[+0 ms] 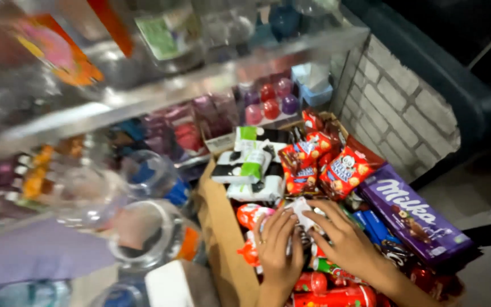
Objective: Organizing and restocking various snack items, including chocolates and candies, onto store shelves and into display containers.
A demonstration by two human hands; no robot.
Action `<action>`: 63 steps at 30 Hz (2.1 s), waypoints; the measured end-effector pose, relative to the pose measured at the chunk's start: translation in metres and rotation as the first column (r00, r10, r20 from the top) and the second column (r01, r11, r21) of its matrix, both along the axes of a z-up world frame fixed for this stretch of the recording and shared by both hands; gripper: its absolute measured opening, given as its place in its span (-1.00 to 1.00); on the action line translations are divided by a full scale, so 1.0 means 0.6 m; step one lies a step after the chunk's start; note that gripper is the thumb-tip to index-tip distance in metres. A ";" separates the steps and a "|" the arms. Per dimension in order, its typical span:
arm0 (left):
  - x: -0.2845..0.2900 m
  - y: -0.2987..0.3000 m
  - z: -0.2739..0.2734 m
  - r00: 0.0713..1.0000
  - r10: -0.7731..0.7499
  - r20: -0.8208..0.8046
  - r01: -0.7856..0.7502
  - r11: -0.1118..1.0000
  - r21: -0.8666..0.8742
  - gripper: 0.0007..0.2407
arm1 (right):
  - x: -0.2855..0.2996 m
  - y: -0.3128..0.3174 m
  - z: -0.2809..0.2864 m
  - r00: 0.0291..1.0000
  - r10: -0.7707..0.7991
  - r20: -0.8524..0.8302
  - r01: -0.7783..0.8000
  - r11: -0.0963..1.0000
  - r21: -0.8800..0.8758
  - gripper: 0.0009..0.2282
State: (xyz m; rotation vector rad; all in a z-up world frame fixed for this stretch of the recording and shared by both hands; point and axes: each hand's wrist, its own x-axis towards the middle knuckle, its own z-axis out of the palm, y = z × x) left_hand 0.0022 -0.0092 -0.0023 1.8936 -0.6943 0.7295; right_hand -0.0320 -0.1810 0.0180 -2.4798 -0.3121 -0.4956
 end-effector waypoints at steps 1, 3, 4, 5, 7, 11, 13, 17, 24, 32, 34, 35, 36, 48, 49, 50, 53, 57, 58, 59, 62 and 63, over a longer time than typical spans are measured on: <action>0.003 0.001 0.009 1.000 0.002 -0.001 -0.002 1.000 0.013 -0.73 | -0.001 0.006 0.012 1.000 0.002 -0.001 -0.002 1.000 0.013 -0.67; -0.001 -0.006 0.024 0.997 -0.005 -0.083 0.005 1.000 0.006 -0.77 | -0.010 0.008 0.040 0.994 -0.030 -0.106 0.037 0.997 0.064 -0.71; -0.001 -0.009 0.029 0.997 -0.003 -0.081 0.003 1.000 0.006 -0.77 | -0.009 0.004 0.044 0.994 -0.028 -0.104 0.034 0.997 0.064 -0.71; -0.002 -0.011 0.034 0.993 -0.037 -0.111 0.038 0.999 0.011 -0.79 | -0.007 0.000 0.048 0.994 -0.051 -0.094 0.061 0.992 0.109 -0.72; 0.002 -0.015 0.051 0.986 -0.072 -0.150 0.075 0.997 0.013 -0.82 | 0.000 -0.007 0.071 0.993 -0.076 -0.095 0.090 0.984 0.152 -0.73; 0.032 -0.026 0.082 0.962 -0.116 -0.246 0.125 0.992 0.020 -0.84 | 0.042 -0.037 0.096 0.984 -0.176 -0.039 0.179 0.982 0.061 -0.73; 0.056 -0.035 0.097 0.957 -0.133 -0.259 0.142 0.990 0.018 -0.84 | 0.075 -0.067 0.106 0.970 -0.239 0.051 0.239 0.971 0.003 -0.72; 0.084 -0.055 0.106 0.919 -0.169 -0.357 0.174 0.985 -0.018 -0.79 | 0.129 -0.130 0.122 0.897 -0.440 0.054 0.443 0.893 -0.084 -0.50; 0.084 -0.093 0.073 0.877 -0.175 -0.448 0.124 0.982 -0.143 -0.47 | 0.142 -0.205 0.020 0.951 -0.114 -0.287 0.224 0.895 0.386 -0.54; 0.125 -0.113 0.057 0.474 -0.632 -0.613 0.277 0.768 -0.578 -0.45 | 0.179 -0.218 0.101 0.910 0.277 -0.309 -0.023 0.777 0.629 -0.77; 0.133 -0.099 0.038 0.408 -0.599 -0.689 0.161 0.791 -0.591 -0.59 | 0.235 -0.249 0.038 0.886 0.368 -0.281 -0.026 0.646 0.763 -0.73; 0.135 -0.087 0.042 0.482 -0.556 -0.678 0.114 0.807 -0.580 -0.63 | 0.270 -0.266 -0.019 0.925 0.148 -0.349 0.121 0.757 0.642 -0.71; 0.136 -0.073 0.046 0.551 -0.506 -0.664 0.065 0.819 -0.570 -0.67 | 0.306 -0.283 -0.075 0.922 -0.083 -0.377 0.279 0.819 0.502 -0.67; 0.177 -0.004 0.092 0.757 -0.423 -0.498 0.265 0.896 -0.357 -0.71 | 0.293 -0.176 0.020 0.911 0.200 -0.362 0.007 0.868 0.496 -0.71; 0.176 -0.005 0.109 0.755 -0.427 -0.498 0.269 0.894 -0.358 -0.71 | 0.285 -0.173 0.041 0.911 0.195 -0.363 0.011 0.869 0.495 -0.71; 0.177 -0.007 0.126 0.832 -0.388 -0.397 0.317 0.919 -0.235 -0.68 | 0.279 -0.172 0.064 0.884 0.323 -0.338 -0.087 0.825 0.559 -0.73; 0.178 -0.018 0.151 0.733 -0.540 -0.413 0.454 0.841 -0.294 -0.65 | 0.252 -0.154 0.146 0.816 0.467 -0.340 -0.130 0.721 0.680 -0.71; 0.171 -0.038 0.138 0.387 -0.719 -0.577 0.420 0.694 -0.584 -0.65 | 0.256 -0.183 0.143 0.813 0.431 -0.391 -0.093 0.760 0.644 -0.86; 0.164 -0.039 0.143 0.385 -0.722 -0.574 0.425 0.691 -0.585 -0.65 | 0.261 -0.193 0.120 0.816 0.426 -0.390 -0.091 0.761 0.642 -0.86; 0.157 -0.039 0.147 0.401 -0.706 -0.583 0.408 0.708 -0.576 -0.62 | 0.265 -0.203 0.098 0.884 0.316 -0.346 -0.051 0.799 0.599 -0.88; 0.140 -0.056 0.124 0.492 -0.658 -0.569 0.375 0.751 -0.544 -0.51 | 0.270 -0.204 0.058 0.951 0.117 -0.287 0.081 0.801 0.594 -0.84; 0.136 -0.064 0.111 0.563 -0.621 -0.545 0.352 0.777 -0.521 -0.44 | 0.272 -0.199 0.051 0.958 0.035 -0.286 0.160 0.761 0.629 -0.83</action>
